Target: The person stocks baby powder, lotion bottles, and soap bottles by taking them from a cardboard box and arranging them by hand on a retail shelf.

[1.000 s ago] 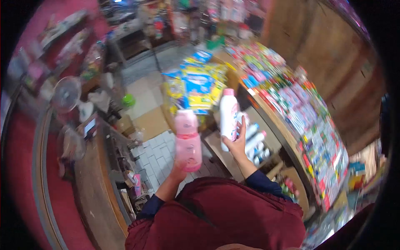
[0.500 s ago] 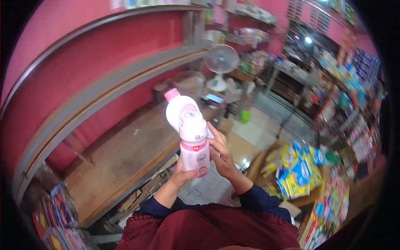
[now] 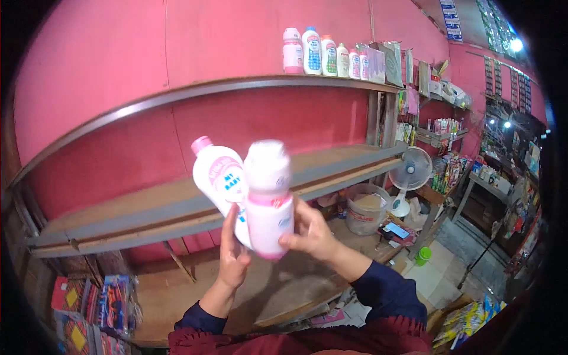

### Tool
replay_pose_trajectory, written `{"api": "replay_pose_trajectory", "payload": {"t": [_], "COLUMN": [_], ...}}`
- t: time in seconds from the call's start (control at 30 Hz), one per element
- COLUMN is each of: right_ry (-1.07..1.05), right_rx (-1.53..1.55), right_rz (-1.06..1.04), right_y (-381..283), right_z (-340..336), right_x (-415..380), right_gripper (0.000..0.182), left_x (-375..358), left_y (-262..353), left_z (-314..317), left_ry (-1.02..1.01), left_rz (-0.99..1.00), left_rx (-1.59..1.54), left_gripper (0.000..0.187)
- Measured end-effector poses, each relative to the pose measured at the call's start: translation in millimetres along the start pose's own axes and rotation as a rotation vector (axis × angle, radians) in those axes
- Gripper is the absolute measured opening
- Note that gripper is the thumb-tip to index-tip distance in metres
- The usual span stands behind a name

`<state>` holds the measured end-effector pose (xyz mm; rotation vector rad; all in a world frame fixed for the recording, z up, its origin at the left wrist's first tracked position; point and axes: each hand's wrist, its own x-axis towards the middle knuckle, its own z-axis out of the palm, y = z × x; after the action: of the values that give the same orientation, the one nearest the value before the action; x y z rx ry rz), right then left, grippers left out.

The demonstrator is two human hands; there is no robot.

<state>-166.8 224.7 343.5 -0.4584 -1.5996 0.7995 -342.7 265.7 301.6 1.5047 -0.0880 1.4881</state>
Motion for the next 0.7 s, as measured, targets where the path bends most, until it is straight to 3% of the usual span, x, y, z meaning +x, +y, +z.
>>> {"api": "replay_pose_trajectory", "payload": {"t": [0.07, 0.1, 0.13, 0.23, 0.33, 0.6, 0.7], "right_ry": [0.102, 0.175, 0.198, 0.335, 0.481, 0.612, 0.600], "right_rx": [-0.075, -0.132, -0.173, -0.336, -0.616, -1.001, -0.927], "right_rz": [-0.040, -0.026, -0.173, -0.354, -0.614, -0.520, -0.416], "right_y": [-10.7, -22.5, -24.8, -53.7, -54.3, -31.6, -34.3], "right_z": [-17.4, -26.8, -40.5, -84.0, -138.2, -168.3, -167.3], "right_x": [34.3, 52.1, 77.9, 156.4, 243.8, 332.0, 336.1], "right_gripper": [0.072, 0.068, 0.062, 0.055, 0.068, 0.074, 0.085], "left_x": [24.7, 36.0, 47.1, 64.5, 81.8, 135.4, 156.2], "left_y": [2.2, 5.5, 10.3, 19.2, 36.2, 71.5, 81.0], "left_z": [-10.0, -14.4, -18.5, -35.3, -32.6, -19.5, -24.0], "left_ry": [0.123, 0.131, 0.139, 0.124, 0.117, 0.179, 0.215], "left_rz": [0.051, 0.051, 0.056, 0.138, 0.222, 0.360, 0.428], "left_rx": [0.274, 0.229, 0.182, 0.223, 0.319, 0.556, 0.643], "left_gripper": [0.090, 0.088, 0.087, 0.089, 0.093, 0.091, 0.087]}}
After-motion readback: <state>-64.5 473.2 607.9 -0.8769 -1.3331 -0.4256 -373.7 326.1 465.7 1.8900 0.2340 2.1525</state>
